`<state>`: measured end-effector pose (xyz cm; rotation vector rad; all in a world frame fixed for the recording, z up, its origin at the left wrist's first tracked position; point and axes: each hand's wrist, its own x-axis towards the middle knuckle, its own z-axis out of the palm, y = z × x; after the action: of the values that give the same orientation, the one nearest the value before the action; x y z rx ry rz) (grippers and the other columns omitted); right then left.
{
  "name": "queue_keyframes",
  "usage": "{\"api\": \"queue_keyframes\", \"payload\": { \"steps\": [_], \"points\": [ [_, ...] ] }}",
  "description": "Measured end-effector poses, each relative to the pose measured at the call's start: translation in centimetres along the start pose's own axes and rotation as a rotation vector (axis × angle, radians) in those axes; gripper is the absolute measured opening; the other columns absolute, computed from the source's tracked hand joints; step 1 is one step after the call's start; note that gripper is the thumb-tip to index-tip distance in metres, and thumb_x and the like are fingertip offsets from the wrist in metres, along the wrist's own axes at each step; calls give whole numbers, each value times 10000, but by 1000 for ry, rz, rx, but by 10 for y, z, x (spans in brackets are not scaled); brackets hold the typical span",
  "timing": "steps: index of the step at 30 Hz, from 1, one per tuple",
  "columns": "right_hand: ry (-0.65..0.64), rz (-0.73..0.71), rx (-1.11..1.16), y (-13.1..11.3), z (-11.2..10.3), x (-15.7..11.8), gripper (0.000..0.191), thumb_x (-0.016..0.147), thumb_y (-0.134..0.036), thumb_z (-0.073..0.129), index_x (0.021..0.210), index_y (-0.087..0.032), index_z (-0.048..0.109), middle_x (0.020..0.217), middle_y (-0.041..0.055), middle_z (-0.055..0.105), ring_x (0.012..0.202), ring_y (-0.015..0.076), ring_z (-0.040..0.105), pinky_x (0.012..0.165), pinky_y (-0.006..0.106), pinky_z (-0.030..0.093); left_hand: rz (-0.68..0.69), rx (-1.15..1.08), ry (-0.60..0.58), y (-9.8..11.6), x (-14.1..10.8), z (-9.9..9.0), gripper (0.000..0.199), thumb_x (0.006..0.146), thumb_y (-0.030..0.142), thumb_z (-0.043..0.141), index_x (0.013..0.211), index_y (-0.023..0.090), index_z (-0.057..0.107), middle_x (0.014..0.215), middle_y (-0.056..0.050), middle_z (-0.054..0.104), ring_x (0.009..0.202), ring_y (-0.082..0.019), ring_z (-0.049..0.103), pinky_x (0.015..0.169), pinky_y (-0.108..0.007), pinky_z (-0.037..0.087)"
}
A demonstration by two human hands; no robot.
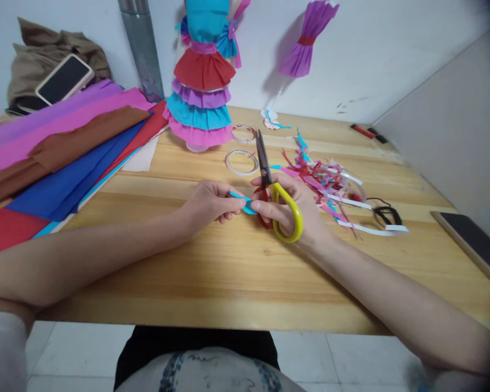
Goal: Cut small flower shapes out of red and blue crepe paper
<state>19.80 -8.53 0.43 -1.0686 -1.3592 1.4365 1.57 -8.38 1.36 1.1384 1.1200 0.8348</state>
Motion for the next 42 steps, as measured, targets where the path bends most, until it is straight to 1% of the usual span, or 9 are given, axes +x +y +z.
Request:
{"api": "queue_keyframes", "payload": {
  "steps": [9, 15, 21, 27, 34, 36, 38, 40, 42],
  "points": [
    [41, 20, -1, 5, 4, 7, 451, 562, -215, 896, 944, -199, 655, 612, -85, 626, 370, 62, 461, 349, 197, 378, -31, 56, 4, 6, -2, 3, 304, 809, 38, 678, 531, 144, 618, 451, 53, 552, 414, -39, 475, 414, -134, 379],
    [46, 15, -8, 4, 3, 7, 411, 572, -211, 880, 915, -200, 655, 614, -90, 612, 356, 59, 459, 338, 199, 390, -69, 77, -30, 2, 2, -4, 275, 853, 146, 725, 587, 129, 658, 484, 19, 574, 429, -61, 508, 424, -158, 402],
    [53, 14, -17, 5, 1, 6, 417, 588, -217, 883, 947, -201, 671, 620, -81, 615, 376, 64, 470, 349, 201, 390, -108, -136, -36, -1, 7, -8, 313, 914, 257, 680, 629, 131, 658, 633, -23, 642, 468, -72, 545, 416, -179, 428],
    [51, 27, -22, 3, 0, 6, 431, 593, -234, 893, 956, -196, 664, 621, -86, 615, 380, 64, 482, 361, 199, 388, 11, -47, 10, -2, 3, -7, 104, 849, 138, 700, 746, 144, 689, 553, 32, 608, 417, -59, 516, 392, -155, 406],
    [29, -5, -18, 5, 1, 8, 465, 606, -293, 919, 981, -199, 660, 618, -87, 614, 371, 61, 462, 350, 203, 368, 123, 100, 52, 2, 0, -3, 147, 814, 85, 668, 686, 151, 638, 493, 54, 568, 415, -66, 509, 411, -164, 418],
    [65, -40, -8, 5, 0, 8, 472, 621, -310, 918, 996, -201, 653, 601, -89, 604, 378, 65, 458, 359, 207, 368, 204, 145, 58, -1, 2, -5, 138, 817, 101, 657, 690, 152, 641, 506, 52, 570, 428, -66, 508, 426, -170, 412],
    [120, -72, -2, 5, -1, 8, 458, 648, -317, 911, 1001, -201, 643, 561, -99, 575, 386, 71, 459, 373, 209, 364, 368, 225, 93, -6, 3, -9, 122, 826, 133, 658, 706, 154, 651, 543, 45, 592, 459, -66, 508, 453, -175, 406],
    [133, -78, 15, 4, -2, 7, 434, 684, -344, 898, 998, -203, 633, 498, -114, 531, 371, 80, 448, 375, 214, 356, 613, 390, 160, -11, 4, -14, 125, 854, 167, 658, 730, 163, 670, 594, 33, 625, 526, -76, 529, 503, -188, 412],
    [88, -40, 73, 4, -2, 5, 439, 707, -403, 881, 1012, -207, 635, 469, -111, 530, 356, 93, 434, 368, 228, 358, 950, 586, 206, -15, 3, -18, 166, 905, 159, 626, 747, 173, 672, 644, 21, 657, 572, -81, 557, 559, -200, 435]
  ]
}}
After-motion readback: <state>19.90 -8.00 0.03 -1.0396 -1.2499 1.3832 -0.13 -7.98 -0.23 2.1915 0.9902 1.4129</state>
